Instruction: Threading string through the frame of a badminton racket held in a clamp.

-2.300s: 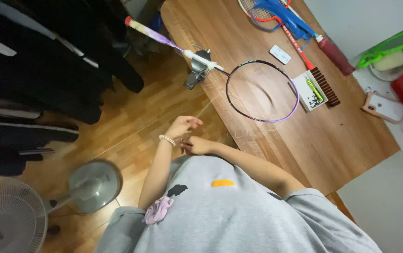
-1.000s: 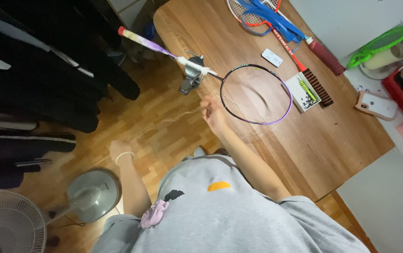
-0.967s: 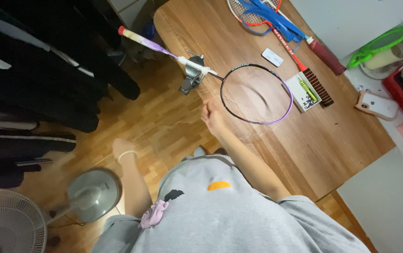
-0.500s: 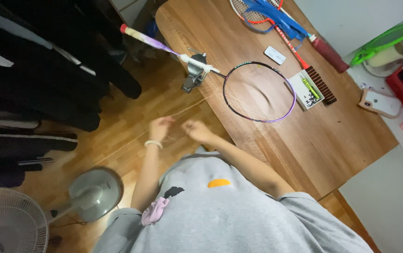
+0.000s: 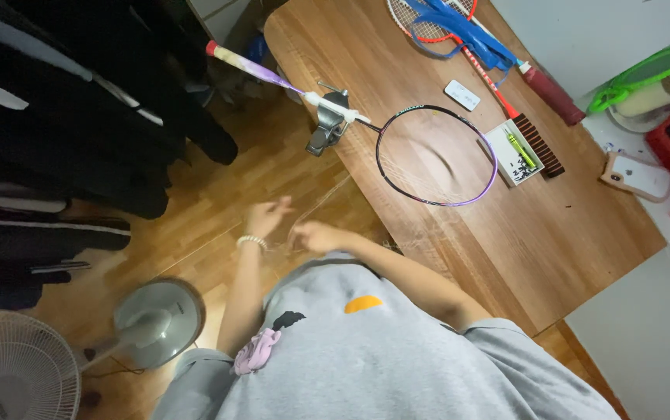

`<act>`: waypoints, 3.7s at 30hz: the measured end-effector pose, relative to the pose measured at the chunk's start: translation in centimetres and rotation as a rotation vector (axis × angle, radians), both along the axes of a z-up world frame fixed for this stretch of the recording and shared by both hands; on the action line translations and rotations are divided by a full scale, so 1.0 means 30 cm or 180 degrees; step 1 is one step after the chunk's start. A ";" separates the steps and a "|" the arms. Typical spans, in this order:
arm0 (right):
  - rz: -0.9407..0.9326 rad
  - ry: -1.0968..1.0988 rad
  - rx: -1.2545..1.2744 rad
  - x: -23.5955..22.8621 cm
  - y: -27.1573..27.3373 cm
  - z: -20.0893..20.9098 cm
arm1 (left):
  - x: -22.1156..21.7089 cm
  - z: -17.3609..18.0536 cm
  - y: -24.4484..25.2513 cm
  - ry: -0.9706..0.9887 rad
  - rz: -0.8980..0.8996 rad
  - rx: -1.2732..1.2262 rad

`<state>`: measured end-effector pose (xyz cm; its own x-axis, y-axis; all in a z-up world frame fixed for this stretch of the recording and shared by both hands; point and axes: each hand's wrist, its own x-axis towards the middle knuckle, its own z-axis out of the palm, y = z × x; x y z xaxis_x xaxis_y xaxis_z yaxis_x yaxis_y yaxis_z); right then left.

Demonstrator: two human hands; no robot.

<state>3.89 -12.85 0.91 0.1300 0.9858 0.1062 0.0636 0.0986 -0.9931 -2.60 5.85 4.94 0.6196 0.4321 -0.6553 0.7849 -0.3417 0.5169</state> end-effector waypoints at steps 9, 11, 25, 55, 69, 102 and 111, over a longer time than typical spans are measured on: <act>-0.1855 0.0787 -0.0411 -0.004 -0.006 -0.334 | -0.146 -0.145 0.190 -0.1106 0.0664 0.0216; -0.2548 0.1913 -0.0559 0.095 -0.051 0.030 | -0.291 -0.223 0.310 -0.0630 0.0782 0.1034; -0.1019 0.0530 -0.0182 -0.019 -0.014 -0.099 | 0.022 -0.035 -0.035 -0.0588 -0.0092 -0.0200; -0.0002 -0.0527 -0.1059 -0.017 -0.066 -0.024 | 0.123 -0.103 -0.096 -0.1135 -0.0501 -0.1599; -0.2936 0.4409 0.0083 0.279 -0.181 0.040 | 0.014 -0.201 0.048 -0.1054 0.0400 0.1134; -0.2164 0.4475 0.0811 0.236 -0.198 -0.267 | -0.299 -0.279 0.290 0.0835 -0.0011 0.2258; 0.0370 0.0240 -0.1020 -0.091 -0.135 -0.099 | 0.068 -0.037 -0.143 -0.0643 -0.1127 -0.1649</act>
<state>1.16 -16.89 -2.07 0.0105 0.9762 -0.2168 -0.0045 -0.2168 -0.9762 -0.55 1.55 3.83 0.7990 -0.1605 -0.5795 0.5410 -0.2288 0.8093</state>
